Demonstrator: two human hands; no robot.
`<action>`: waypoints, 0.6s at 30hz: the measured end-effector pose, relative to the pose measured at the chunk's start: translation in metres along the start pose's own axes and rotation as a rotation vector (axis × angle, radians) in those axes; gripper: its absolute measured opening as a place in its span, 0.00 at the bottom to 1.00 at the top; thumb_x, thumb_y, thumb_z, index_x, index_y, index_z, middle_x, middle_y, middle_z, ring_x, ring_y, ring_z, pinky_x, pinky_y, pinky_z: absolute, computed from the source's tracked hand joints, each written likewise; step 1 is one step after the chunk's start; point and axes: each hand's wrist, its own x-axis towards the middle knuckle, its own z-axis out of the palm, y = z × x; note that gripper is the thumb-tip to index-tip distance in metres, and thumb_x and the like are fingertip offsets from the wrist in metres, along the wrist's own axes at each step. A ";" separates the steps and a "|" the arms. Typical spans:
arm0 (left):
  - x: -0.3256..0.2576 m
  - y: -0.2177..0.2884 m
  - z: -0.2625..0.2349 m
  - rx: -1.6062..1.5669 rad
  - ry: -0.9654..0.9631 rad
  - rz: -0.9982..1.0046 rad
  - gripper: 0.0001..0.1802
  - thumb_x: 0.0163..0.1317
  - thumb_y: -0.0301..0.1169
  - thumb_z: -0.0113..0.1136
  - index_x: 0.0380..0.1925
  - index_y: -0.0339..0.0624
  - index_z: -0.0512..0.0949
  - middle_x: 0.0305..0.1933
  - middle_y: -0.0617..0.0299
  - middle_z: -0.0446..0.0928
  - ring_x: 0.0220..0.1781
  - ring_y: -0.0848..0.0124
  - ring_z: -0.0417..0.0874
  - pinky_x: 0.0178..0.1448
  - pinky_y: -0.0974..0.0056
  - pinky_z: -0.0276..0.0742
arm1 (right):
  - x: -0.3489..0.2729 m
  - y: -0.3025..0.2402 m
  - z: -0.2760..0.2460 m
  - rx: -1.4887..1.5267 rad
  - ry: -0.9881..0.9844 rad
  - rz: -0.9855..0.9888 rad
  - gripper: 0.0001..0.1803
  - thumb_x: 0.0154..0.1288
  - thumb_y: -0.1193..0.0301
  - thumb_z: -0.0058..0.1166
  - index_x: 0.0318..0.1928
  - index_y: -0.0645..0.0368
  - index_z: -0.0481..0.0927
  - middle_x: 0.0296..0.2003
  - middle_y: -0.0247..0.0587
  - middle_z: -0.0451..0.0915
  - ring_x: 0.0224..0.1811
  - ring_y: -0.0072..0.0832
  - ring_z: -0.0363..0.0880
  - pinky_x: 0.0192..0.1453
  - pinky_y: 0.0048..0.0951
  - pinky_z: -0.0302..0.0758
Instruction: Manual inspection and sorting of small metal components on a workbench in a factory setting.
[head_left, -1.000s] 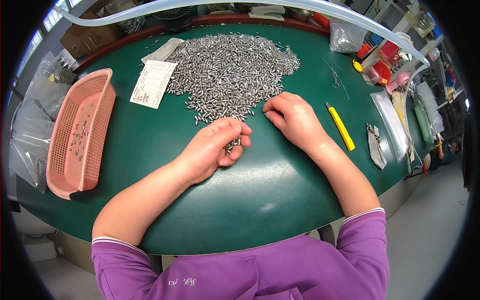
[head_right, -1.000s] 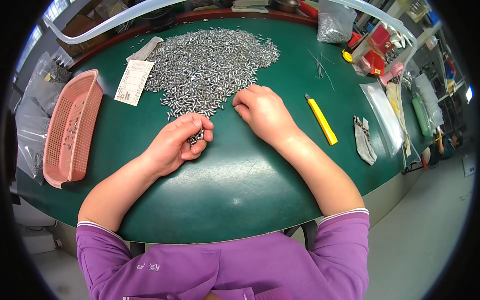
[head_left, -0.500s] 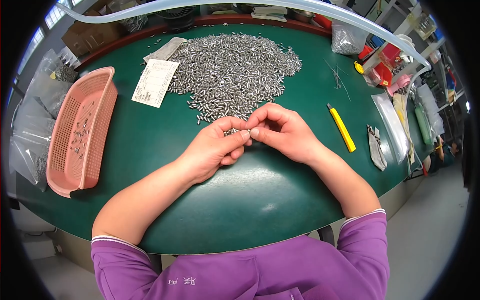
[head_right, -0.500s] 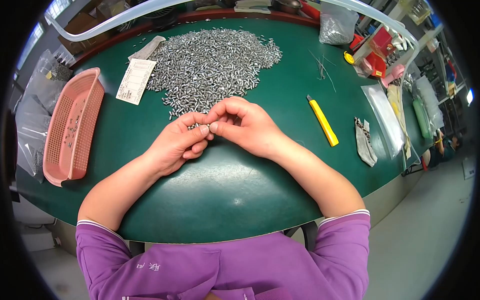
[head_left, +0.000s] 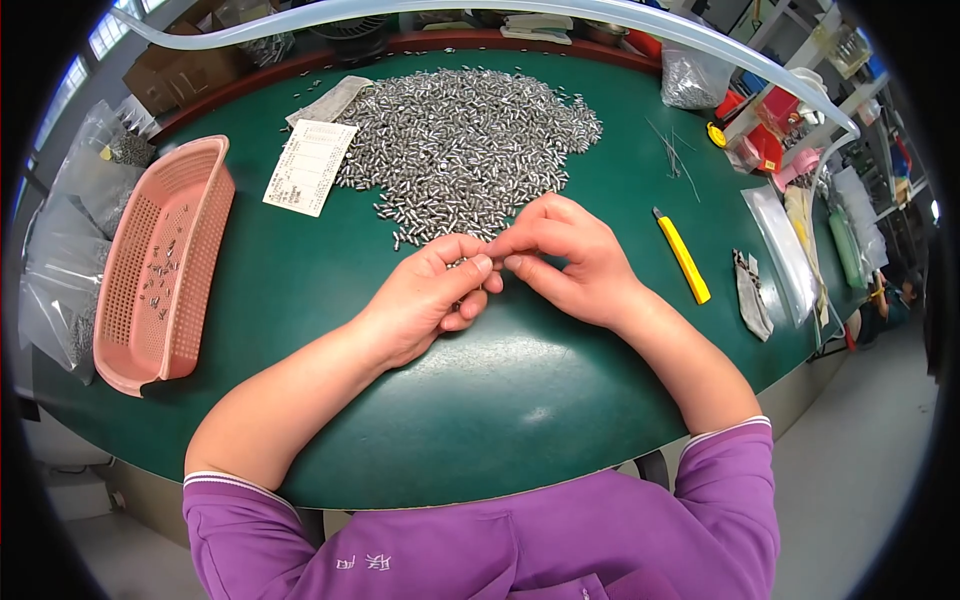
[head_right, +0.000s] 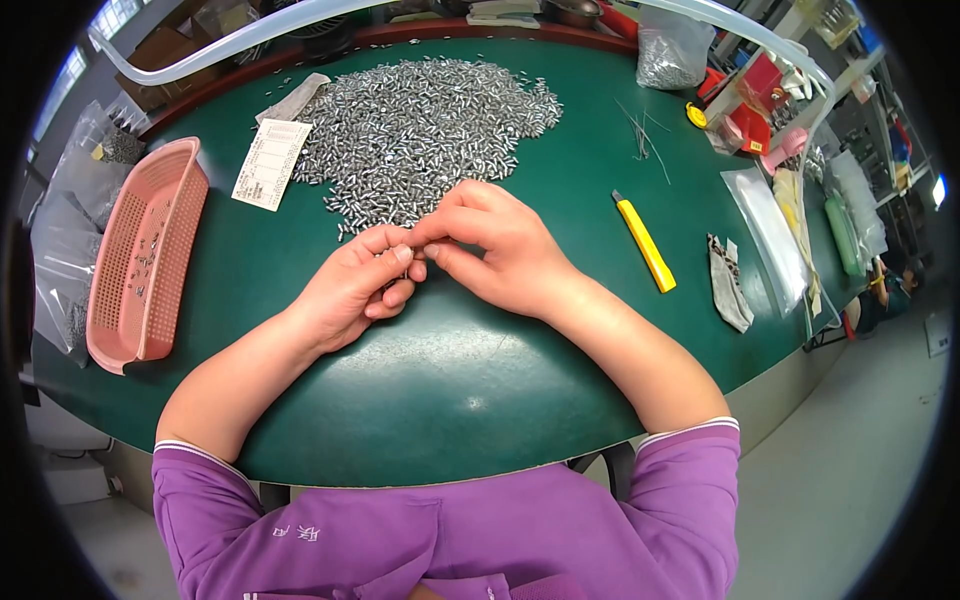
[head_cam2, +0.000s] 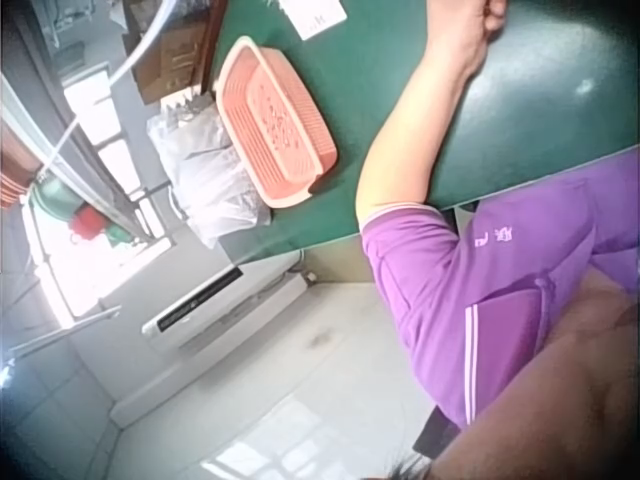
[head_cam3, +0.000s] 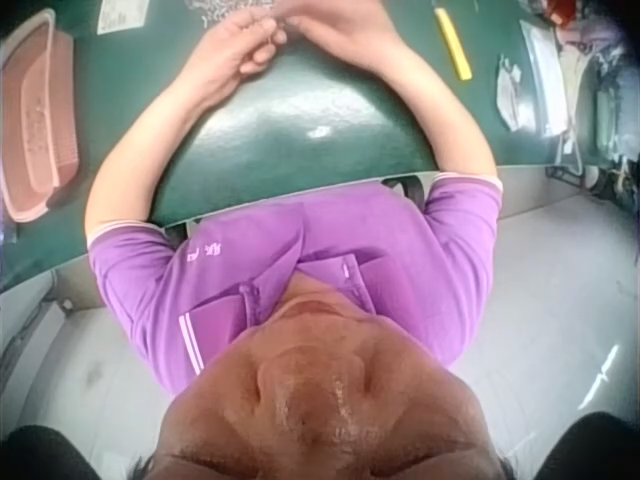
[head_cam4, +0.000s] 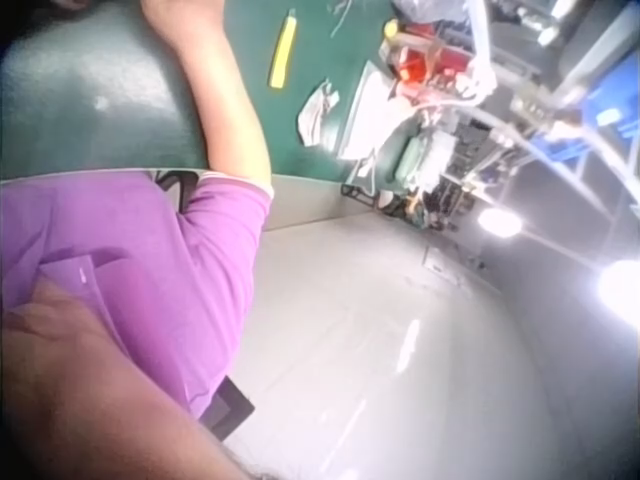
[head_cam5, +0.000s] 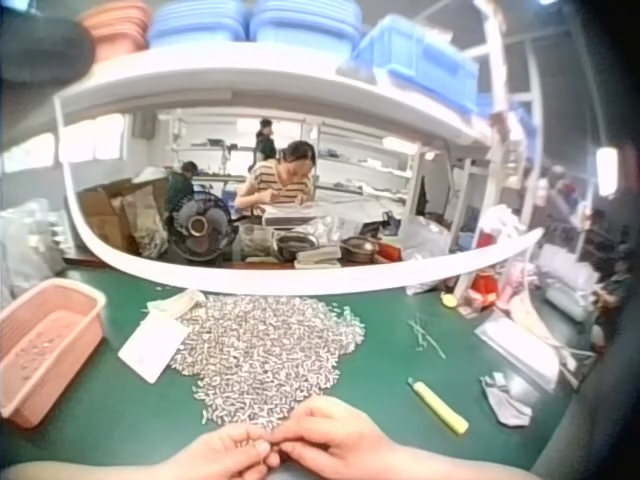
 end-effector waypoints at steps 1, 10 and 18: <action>0.000 0.000 0.000 0.004 -0.001 0.002 0.09 0.66 0.31 0.49 0.42 0.39 0.68 0.33 0.63 0.72 0.23 0.82 0.65 0.21 0.78 0.58 | 0.000 0.000 0.000 0.000 0.000 0.000 0.10 0.51 0.78 0.59 0.35 0.54 0.81 0.28 0.33 0.74 0.32 0.28 0.74 0.35 0.27 0.72; 0.000 0.001 0.000 0.013 -0.001 -0.002 0.09 0.66 0.32 0.49 0.42 0.39 0.69 0.33 0.63 0.72 0.23 0.82 0.65 0.21 0.78 0.57 | 0.001 0.004 -0.006 -0.109 -0.023 -0.027 0.11 0.48 0.78 0.59 0.35 0.52 0.81 0.29 0.34 0.74 0.33 0.30 0.75 0.36 0.30 0.73; 0.000 0.003 0.000 -0.005 0.018 -0.008 0.10 0.66 0.34 0.48 0.42 0.40 0.70 0.34 0.62 0.71 0.23 0.79 0.65 0.21 0.76 0.57 | -0.004 0.026 -0.009 -0.422 0.019 0.103 0.10 0.51 0.77 0.56 0.36 0.52 0.80 0.32 0.34 0.75 0.39 0.34 0.74 0.42 0.33 0.73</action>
